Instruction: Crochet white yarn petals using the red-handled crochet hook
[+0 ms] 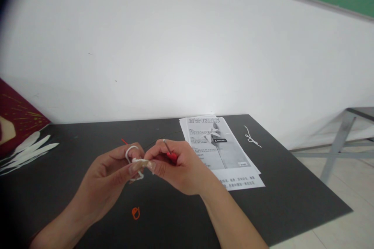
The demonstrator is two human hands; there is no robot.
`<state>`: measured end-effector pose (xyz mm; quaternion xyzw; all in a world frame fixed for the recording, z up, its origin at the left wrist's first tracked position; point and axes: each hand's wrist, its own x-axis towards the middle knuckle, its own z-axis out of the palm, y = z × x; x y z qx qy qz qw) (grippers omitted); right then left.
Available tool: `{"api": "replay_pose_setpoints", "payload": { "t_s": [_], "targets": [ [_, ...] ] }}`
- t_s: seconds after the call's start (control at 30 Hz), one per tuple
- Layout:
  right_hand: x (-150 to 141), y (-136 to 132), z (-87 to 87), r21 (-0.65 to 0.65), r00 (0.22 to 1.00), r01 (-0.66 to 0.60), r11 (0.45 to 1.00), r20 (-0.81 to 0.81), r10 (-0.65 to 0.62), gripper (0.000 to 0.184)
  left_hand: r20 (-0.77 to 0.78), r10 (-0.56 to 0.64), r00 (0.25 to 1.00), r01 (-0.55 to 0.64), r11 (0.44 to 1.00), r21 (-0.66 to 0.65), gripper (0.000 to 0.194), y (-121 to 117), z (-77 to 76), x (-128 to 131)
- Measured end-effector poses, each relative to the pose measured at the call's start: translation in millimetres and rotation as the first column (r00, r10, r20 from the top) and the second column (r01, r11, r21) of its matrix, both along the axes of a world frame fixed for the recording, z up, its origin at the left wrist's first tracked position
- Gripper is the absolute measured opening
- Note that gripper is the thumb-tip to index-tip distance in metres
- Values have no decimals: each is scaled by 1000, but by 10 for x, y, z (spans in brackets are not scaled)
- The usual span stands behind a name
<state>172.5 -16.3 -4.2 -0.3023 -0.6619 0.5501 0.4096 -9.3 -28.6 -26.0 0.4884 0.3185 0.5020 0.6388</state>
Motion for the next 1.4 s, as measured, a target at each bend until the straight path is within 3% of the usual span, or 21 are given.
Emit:
{"api": "replay_pose_setpoints", "payload": {
  "t_s": [0.27,0.83,1.13,1.4],
  "targets": [
    [1,0,-15,18,999,-21,1000,-25,21,17,53,-73,996,77,993,-88,20,20,-13,-4],
    [-14,15,-38,18,997,-42,999,-65,43,16,185,-65,981,102,975,-198,21,16,34,44],
    [-15,-28,12,-38,1000,2,999,28,-1,15,-33,-5,999,5,1000,7,19,18,6,-3],
    [-43,-33,3,1,984,100,995,150,-99,9,-118,54,992,-49,998,43,20,-7,1,16]
  ]
}}
